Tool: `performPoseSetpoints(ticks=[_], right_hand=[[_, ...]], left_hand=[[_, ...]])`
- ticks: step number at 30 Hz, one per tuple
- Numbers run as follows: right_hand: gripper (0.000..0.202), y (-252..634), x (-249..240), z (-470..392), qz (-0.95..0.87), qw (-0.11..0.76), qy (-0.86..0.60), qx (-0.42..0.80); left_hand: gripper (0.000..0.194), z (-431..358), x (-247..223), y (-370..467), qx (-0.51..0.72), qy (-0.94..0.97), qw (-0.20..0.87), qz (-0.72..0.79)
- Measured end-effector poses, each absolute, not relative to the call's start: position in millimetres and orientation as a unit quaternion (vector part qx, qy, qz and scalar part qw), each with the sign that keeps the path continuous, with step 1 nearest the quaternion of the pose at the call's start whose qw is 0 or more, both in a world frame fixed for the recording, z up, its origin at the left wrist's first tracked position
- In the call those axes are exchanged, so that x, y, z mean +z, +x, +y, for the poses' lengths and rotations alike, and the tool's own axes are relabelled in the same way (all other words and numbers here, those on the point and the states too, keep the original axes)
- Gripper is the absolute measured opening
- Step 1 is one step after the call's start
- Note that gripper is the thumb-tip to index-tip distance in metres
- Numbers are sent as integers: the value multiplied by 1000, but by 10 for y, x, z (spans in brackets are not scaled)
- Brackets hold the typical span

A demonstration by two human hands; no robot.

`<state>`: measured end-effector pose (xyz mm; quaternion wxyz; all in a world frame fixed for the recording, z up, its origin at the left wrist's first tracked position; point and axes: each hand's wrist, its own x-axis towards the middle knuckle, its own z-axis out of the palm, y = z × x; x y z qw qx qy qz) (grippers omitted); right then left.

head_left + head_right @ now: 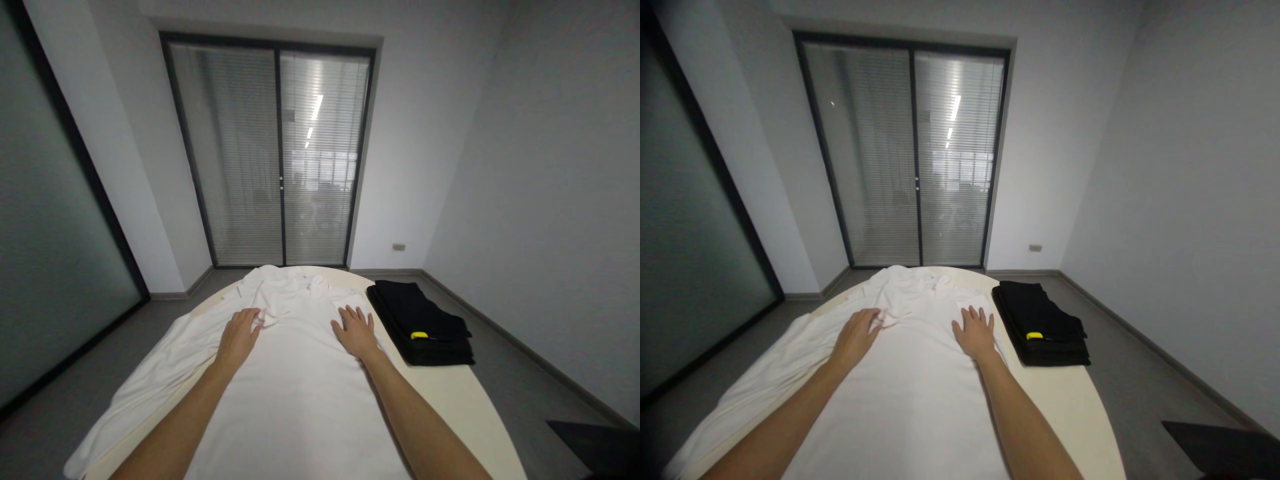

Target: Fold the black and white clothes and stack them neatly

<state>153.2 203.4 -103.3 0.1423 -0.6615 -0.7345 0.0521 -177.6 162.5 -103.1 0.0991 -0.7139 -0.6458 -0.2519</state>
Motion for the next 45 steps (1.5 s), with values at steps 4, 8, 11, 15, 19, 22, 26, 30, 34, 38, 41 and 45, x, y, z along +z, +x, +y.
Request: performPoseSetpoints(ticks=[4, 8, 11, 15, 19, 22, 26, 30, 34, 38, 41, 45], right_hand=[[52, 1430, -912, 2041, -740, 139, -659, -9], [38, 1100, -697, 2144, -767, 150, -624, 0], [33, 724, -581, 2230, -790, 158, -592, 37], [27, 261, -567, 2246, -821, 158, -545, 54], [30, 4, -658, 2204, -853, 187, -485, 48], [24, -53, -711, 2202, -868, 193, -457, 26], [24, 33, -698, 2231, -882, 179, -437, -17], [22, 203, -663, 2278, -881, 151, -448, -34], [25, 258, -703, 2310, -858, 162, -486, -28], [29, 184, -774, 2331, -814, 194, -547, 26], [31, 135, -800, 2370, -790, 191, -580, 59], [32, 109, -791, 2453, -787, 189, -582, 75]], left_hand=[[36, 1629, -1021, -1812, -255, -706, 94, -654], [27, 1651, -1012, -1830, -255, -703, 89, -658], [20, 1664, -1008, -1843, -260, -706, 85, -654], [17, 1671, -1009, -1867, -266, -706, 82, -651], [14, 1683, -1019, -1885, -268, -706, 81, -650], [17, 1700, -1033, -1893, -267, -708, 80, -649], [24, 1722, -1062, -1910, -266, -705, 79, -652], [30, 1724, -1085, -1926, -267, -706, 76, -651], [31, 1696, -1064, -1926, -264, -722, 70, -636], [31, 1655, -1012, -1900, -267, -737, 70, -617], [29, 1634, -986, -1874, -269, -767, 64, -580], [19, 1620, -970, -1863, -260, -779, 51, -568]])
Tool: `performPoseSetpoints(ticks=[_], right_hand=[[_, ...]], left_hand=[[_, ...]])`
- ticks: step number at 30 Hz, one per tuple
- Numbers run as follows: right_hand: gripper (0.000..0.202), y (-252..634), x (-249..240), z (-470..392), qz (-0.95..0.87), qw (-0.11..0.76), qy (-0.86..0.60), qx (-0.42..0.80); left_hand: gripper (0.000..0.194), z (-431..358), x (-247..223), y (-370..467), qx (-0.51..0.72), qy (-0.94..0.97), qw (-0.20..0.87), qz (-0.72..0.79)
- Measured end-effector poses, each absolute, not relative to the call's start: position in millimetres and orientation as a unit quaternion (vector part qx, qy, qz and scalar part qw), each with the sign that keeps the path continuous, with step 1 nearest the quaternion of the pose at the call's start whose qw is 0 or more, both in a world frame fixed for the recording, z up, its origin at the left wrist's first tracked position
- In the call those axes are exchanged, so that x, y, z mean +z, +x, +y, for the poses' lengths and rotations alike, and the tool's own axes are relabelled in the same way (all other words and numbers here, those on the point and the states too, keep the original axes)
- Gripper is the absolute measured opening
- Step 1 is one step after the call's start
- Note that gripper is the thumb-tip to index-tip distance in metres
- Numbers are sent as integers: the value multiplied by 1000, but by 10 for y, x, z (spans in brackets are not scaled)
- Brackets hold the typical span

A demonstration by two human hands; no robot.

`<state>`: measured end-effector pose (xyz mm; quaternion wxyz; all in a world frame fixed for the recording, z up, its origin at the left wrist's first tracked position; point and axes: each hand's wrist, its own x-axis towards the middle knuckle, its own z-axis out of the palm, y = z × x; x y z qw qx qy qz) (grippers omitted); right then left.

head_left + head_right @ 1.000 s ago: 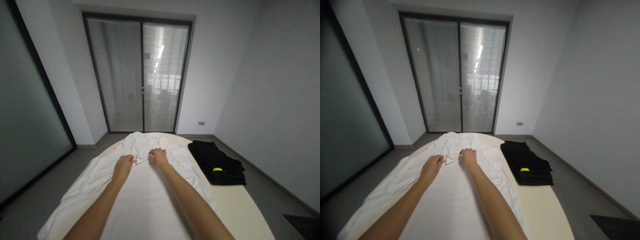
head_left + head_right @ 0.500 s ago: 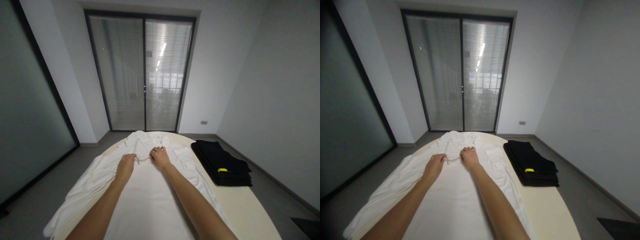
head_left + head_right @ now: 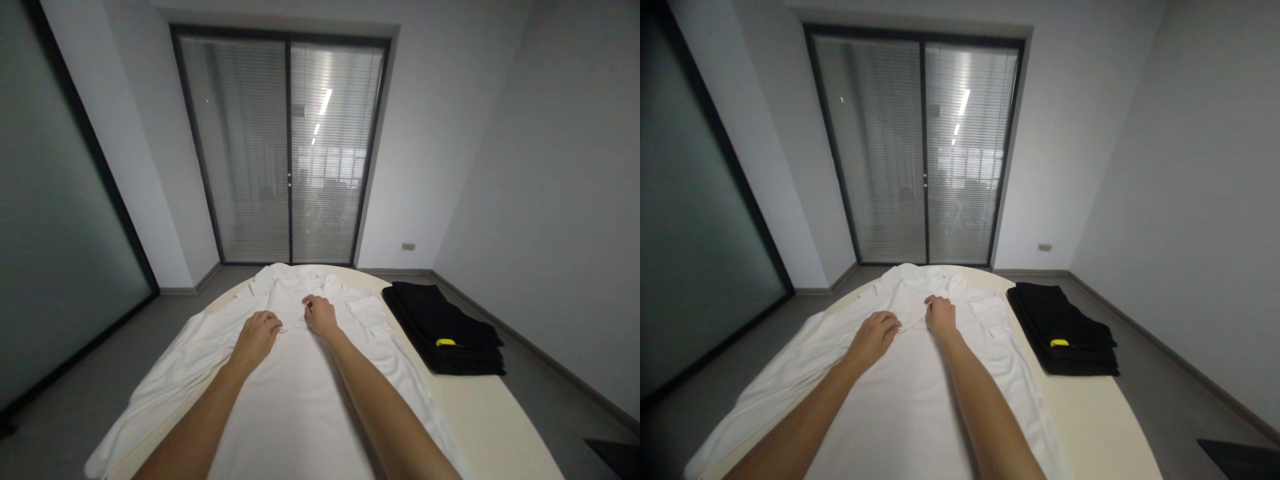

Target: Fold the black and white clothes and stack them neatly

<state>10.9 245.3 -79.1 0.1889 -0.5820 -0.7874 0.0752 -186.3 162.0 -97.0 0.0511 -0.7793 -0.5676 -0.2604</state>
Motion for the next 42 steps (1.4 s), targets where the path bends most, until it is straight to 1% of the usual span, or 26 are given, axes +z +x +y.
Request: performPoseSetpoints(ticks=[9, 13, 16, 21, 25, 29, 33, 35, 38, 40, 42], right_hand=[[28, 14, -783, 2499, -794, 191, -571, 84], [34, 52, -766, 2424, -784, 209, -583, 57], [36, 204, -732, 2382, -752, 206, -626, 16], [40, 782, -657, 2377, -679, 146, -719, -22], [47, 1369, -658, 2381, -622, 86, -778, -17], [45, 1741, -741, 2325, -645, 46, -763, 9], [50, 1818, -825, 2239, -672, 41, -739, -5], [51, 1805, -835, 2215, -670, 46, -741, -16], [45, 1787, -810, 2213, -658, 60, -750, -31], [43, 1784, -788, 2227, -639, 72, -765, -42], [43, 1786, -778, 2244, -622, 80, -778, -50]], left_hand=[[13, 1589, -974, -1869, -265, -771, 64, -576], [27, 1615, -1045, -1880, -265, -777, 69, -567], [29, 1628, -1098, -1890, -256, -779, 67, -568], [38, 1589, -1129, -1874, -249, -776, 72, -574], [43, 1560, -1164, -1856, -217, -787, 86, -571], [50, 1562, -1227, -1881, -168, -790, 82, -583], [53, 1554, -1252, -1926, -131, -796, 50, -589], [55, 1538, -1219, -1926, -112, -797, 42, -593], [55, 1491, -1087, -1832, -67, -779, 37, -623], [56, 1438, -954, -1676, -41, -765, 42, -642], [58, 1358, -820, -1443, -43, -771, 46, -633]])
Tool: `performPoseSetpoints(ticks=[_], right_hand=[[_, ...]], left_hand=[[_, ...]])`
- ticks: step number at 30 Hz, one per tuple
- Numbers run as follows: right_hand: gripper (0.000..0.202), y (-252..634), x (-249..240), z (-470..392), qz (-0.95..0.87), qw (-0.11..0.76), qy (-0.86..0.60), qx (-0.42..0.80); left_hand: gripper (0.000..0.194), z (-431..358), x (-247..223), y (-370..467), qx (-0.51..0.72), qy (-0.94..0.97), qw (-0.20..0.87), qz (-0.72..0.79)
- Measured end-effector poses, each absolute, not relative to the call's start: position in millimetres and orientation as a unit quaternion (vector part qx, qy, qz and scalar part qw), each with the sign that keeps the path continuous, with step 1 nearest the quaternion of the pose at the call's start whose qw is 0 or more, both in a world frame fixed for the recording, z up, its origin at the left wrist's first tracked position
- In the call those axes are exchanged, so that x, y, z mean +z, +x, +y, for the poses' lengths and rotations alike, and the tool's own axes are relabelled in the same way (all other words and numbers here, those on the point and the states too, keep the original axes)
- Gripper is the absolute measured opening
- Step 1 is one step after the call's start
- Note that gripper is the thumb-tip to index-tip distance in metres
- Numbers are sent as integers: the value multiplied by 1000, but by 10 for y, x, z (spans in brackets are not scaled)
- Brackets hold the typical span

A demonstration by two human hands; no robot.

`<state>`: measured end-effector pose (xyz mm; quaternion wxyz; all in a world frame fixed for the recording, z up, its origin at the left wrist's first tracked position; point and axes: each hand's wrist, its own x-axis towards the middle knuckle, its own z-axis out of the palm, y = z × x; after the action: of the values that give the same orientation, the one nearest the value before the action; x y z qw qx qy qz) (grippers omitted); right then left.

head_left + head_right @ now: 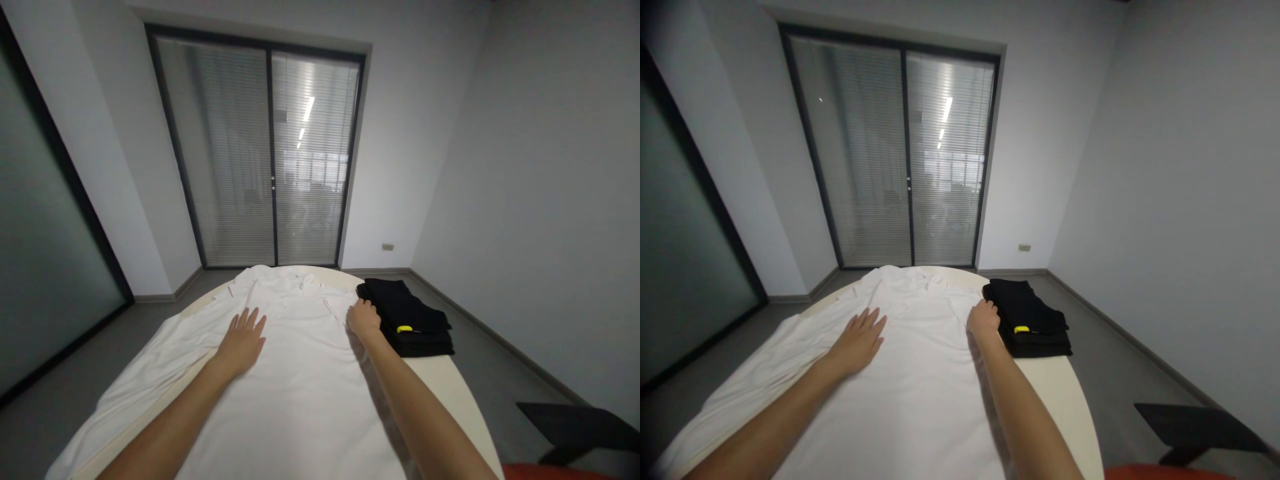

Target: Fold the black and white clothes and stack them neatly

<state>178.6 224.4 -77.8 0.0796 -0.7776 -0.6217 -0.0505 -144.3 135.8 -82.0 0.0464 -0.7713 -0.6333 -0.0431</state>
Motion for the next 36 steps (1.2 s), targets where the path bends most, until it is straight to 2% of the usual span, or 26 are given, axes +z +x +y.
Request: performPoseSetpoints(ticks=[4, 9, 17, 23, 28, 36], right_hand=[[39, 1803, -811, 2237, -631, 78, -770, -56], [35, 1873, -868, 2121, -672, 99, -729, -80], [32, 1894, -849, 2071, -674, 145, -723, -55], [41, 1826, -791, 2142, -614, 150, -775, -4], [47, 1835, -750, 2263, -566, 136, -810, 71], [31, 1981, -742, 2361, -598, 165, -774, 126]], left_hand=[[65, 1124, -700, -918, -84, -824, -38, -559], [68, 885, -824, -657, -57, -852, -118, -507], [76, 960, -717, -467, -24, -811, -134, -569], [72, 1024, -800, -14, -119, -790, -101, -593], [64, 976, -980, 24, -154, -799, -84, -575], [66, 1010, -973, -18, -165, -801, -104, -566]])
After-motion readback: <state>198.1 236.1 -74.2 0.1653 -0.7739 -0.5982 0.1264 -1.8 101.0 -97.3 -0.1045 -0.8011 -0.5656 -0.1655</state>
